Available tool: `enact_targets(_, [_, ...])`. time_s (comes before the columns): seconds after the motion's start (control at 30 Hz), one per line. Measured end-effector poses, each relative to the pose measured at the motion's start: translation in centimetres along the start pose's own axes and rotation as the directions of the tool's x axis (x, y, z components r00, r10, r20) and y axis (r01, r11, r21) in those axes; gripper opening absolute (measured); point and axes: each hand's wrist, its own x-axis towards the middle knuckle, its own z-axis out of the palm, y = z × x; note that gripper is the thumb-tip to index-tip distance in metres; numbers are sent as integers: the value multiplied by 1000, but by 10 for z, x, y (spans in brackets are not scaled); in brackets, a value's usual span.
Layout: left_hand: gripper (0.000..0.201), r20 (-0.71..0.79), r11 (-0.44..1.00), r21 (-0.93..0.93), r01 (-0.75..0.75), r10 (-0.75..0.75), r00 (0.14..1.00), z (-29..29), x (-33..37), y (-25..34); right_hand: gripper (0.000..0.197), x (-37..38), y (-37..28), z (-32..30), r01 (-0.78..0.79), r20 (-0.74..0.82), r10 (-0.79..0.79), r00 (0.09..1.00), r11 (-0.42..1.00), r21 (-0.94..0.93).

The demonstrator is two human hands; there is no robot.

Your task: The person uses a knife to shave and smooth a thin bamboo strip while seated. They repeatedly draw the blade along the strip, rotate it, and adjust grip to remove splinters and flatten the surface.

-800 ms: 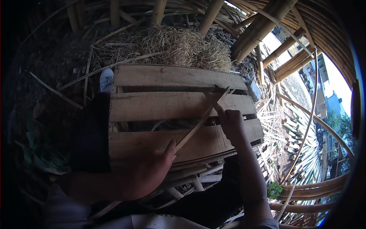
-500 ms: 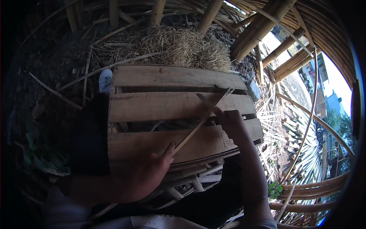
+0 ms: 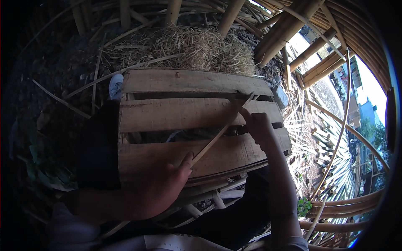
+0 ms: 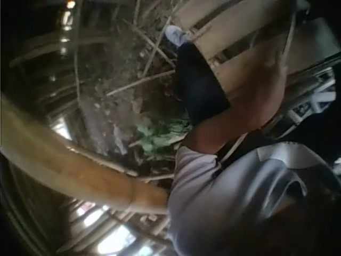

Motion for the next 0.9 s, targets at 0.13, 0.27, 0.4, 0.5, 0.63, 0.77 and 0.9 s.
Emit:
enact_targets(0.13, [42,0,1000,-4,-13,13,1000,-2,1,-2,62,-8,0,10,132,67,-132,989,991,3])
enact_targets(0.27, [42,-23,996,57,-66,67,997,-1,1,-6,60,-17,-6,20,205,88,-204,975,979,-7])
enact_targets(0.4, [41,-14,1000,-13,-25,25,1000,-3,1,-5,52,6,5,17,278,-27,-280,960,959,-63])
enact_targets(0.5, [41,-6,1000,7,-21,21,1000,-7,3,-2,57,-30,-1,37,413,-46,-416,908,909,-56])
enact_targets(0.63, [41,1,1000,-2,4,-4,1000,-9,2,-1,57,-9,6,30,379,-119,-397,910,913,-149])
enact_targets(0.77, [41,-71,995,63,-81,85,994,2,-2,-13,55,-43,-3,42,450,-149,-462,874,886,-108])
enact_targets(0.9, [41,-5,1000,17,-6,6,1000,-6,2,-6,54,-16,13,29,440,-44,-449,893,888,-133])
